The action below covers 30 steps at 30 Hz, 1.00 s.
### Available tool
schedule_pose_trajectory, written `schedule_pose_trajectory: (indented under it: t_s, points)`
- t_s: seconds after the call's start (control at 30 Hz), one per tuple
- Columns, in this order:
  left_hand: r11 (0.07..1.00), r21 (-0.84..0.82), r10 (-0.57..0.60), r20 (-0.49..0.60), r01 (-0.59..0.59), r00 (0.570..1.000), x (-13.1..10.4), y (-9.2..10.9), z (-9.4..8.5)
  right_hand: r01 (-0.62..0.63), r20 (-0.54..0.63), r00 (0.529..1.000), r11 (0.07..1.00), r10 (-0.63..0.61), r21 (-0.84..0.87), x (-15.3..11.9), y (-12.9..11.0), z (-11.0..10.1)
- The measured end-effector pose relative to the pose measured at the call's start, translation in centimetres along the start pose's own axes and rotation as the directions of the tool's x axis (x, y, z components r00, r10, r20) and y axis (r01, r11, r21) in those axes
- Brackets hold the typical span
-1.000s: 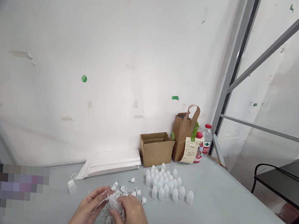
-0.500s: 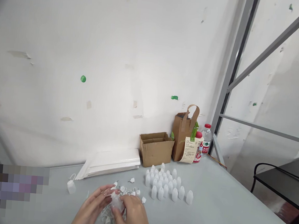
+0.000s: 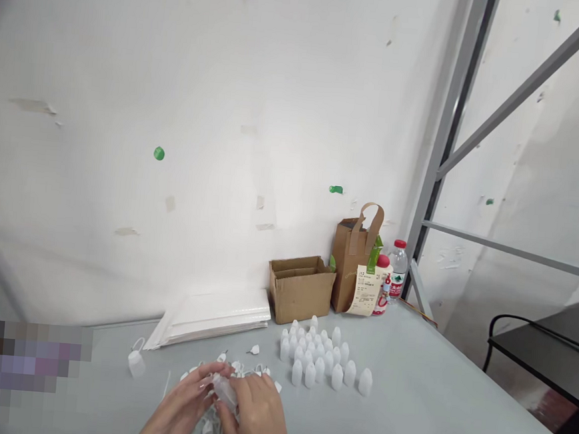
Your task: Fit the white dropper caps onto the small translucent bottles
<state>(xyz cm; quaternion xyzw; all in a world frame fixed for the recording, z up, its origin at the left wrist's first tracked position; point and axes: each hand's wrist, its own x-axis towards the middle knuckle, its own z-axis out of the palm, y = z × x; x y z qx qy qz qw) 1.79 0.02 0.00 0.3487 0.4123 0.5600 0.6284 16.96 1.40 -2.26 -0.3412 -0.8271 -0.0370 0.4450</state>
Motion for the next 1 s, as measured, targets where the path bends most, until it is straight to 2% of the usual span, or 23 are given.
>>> schedule_pose_trajectory:
  t_s: [0.27, 0.57, 0.83, 1.0]
  points:
    - [0.999, -0.032, 0.010, 0.034, -0.009, 0.999, 0.1, 0.0, 0.1, 0.077, -0.042, 0.996, 0.992, -0.082, -0.103, 0.7, -0.6, -0.3]
    - [0.999, -0.037, -0.012, -0.016, 0.011, 1.000, -1.3, 1.0, 1.0, 0.119, -0.119, 0.983, 0.978, -0.140, -0.173, 0.8, -1.2, -0.2]
    - [0.981, -0.176, -0.082, 0.014, 0.083, 0.997, -0.7, 0.5, 1.0, 0.189, -0.199, 0.946, 0.933, -0.257, -0.306, 1.4, -1.3, 0.0]
    - [0.962, -0.256, -0.083, 0.038, 0.090, 0.996, -1.2, 0.2, 0.7, 0.185, -0.219, 0.938, 0.923, -0.268, -0.337, 1.5, -1.6, -0.4]
